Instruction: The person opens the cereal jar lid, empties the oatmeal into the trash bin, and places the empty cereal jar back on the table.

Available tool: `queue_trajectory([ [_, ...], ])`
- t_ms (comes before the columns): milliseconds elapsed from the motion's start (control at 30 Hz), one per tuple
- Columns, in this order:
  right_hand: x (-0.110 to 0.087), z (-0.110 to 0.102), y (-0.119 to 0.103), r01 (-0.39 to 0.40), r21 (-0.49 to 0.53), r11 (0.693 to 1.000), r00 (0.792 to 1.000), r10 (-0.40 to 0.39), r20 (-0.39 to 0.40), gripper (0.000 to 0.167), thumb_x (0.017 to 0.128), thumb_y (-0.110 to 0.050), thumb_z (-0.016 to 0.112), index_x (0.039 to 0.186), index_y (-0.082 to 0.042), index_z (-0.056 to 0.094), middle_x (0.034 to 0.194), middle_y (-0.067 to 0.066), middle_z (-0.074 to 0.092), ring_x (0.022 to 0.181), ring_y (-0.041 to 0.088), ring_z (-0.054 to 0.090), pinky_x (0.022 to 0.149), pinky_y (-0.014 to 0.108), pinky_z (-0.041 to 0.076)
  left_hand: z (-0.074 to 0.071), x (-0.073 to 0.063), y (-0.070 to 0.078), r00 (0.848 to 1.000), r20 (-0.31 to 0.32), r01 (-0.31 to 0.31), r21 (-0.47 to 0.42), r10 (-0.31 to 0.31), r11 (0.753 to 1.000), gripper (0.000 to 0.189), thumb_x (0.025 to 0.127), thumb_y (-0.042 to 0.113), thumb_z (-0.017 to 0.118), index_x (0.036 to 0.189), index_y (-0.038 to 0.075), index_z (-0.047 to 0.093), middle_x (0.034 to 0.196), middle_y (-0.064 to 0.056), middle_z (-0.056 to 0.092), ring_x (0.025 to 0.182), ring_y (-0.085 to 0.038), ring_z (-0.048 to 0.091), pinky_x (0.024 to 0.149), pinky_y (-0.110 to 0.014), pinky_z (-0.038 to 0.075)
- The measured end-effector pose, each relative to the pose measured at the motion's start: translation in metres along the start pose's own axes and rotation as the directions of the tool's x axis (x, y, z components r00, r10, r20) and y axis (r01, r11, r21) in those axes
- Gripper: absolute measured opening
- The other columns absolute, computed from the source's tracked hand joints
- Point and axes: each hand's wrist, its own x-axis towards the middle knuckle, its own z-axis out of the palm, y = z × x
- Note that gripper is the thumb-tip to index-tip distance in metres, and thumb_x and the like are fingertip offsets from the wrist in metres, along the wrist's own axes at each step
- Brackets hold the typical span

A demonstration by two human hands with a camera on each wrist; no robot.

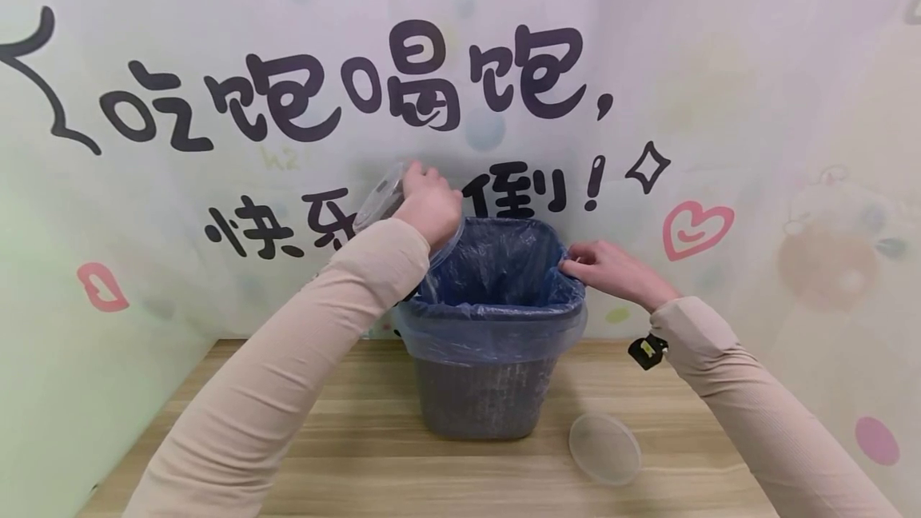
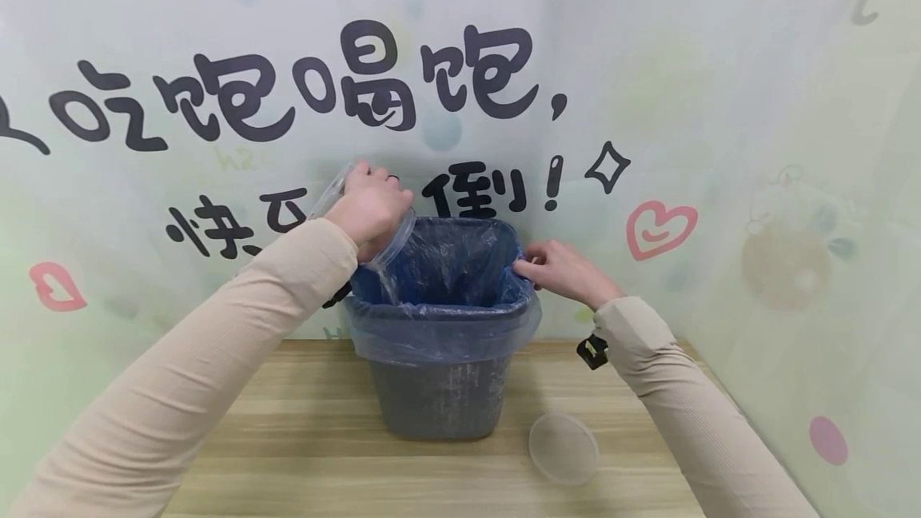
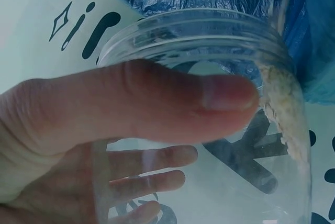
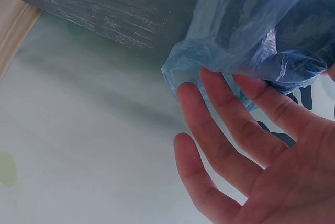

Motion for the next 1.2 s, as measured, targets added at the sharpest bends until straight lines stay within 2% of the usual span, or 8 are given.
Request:
queue_trajectory([
  [300,0.000,-0.001,-0.001,-0.004,-0.010,1.000,1.000,0.004,0.007,0.023,0.097,-0.026,0.051,0.085,-0.008,0.059,0.076,0.002,0.058,0.070,0.019,0.052,0.064,0.034,0.042,-0.001,0.000,0.002,1.000,-0.001,0.007,0.011,-0.007,1.000,0.064,0.084,0.027,0.070,0.142,0.017,0.044,0.138,-0.008,0.045,0.123,-0.028,0.037,0.105,-0.044,0.021],
  [500,0.000,-0.001,0.000,-0.003,-0.016,1.000,1.000,0.003,0.016,0.024,0.097,-0.026,0.050,0.089,-0.007,0.063,0.083,0.004,0.063,0.074,0.019,0.055,0.069,0.036,0.045,-0.001,0.003,0.006,1.000,0.004,0.018,0.003,-0.018,1.000,0.068,0.083,0.027,0.072,0.144,0.018,0.042,0.143,-0.008,0.042,0.129,-0.028,0.033,0.108,-0.044,0.017],
  [600,0.000,-0.001,0.000,-0.005,-0.012,1.000,1.000,0.005,0.019,0.025,0.097,-0.027,0.050,0.092,-0.007,0.064,0.087,0.004,0.064,0.077,0.022,0.057,0.070,0.036,0.046,-0.001,0.004,0.008,1.000,0.009,0.028,0.008,-0.028,1.000,0.067,0.084,0.027,0.070,0.144,0.019,0.042,0.144,-0.008,0.041,0.130,-0.028,0.032,0.108,-0.044,0.017],
  [900,-0.001,-0.001,-0.002,-0.009,-0.009,1.000,1.000,0.009,0.020,0.025,0.097,-0.028,0.050,0.086,-0.008,0.060,0.079,0.003,0.059,0.071,0.019,0.053,0.066,0.034,0.043,-0.002,0.003,0.014,0.999,0.016,0.042,0.035,-0.042,0.999,0.053,0.094,0.027,0.059,0.145,0.021,0.043,0.142,-0.007,0.043,0.124,-0.026,0.036,0.105,-0.042,0.020],
  [1067,-0.001,-0.001,-0.002,-0.003,-0.009,1.000,1.000,0.003,0.018,0.026,0.097,-0.028,0.050,0.092,-0.006,0.063,0.086,0.004,0.064,0.076,0.020,0.056,0.071,0.037,0.046,-0.001,0.002,0.009,1.000,-0.003,0.023,0.007,-0.023,1.000,0.051,0.092,0.026,0.058,0.141,0.020,0.047,0.138,-0.007,0.047,0.121,-0.026,0.037,0.102,-0.042,0.022],
  [1200,-0.001,-0.001,-0.001,0.002,-0.008,1.000,1.000,-0.002,0.011,0.025,0.097,-0.027,0.050,0.092,-0.006,0.064,0.087,0.005,0.065,0.077,0.020,0.057,0.072,0.037,0.047,0.002,-0.001,-0.002,0.999,-0.041,-0.020,-0.038,0.018,0.999,0.055,0.084,0.021,0.068,0.136,0.015,0.050,0.130,-0.008,0.051,0.115,-0.028,0.041,0.100,-0.043,0.026],
])
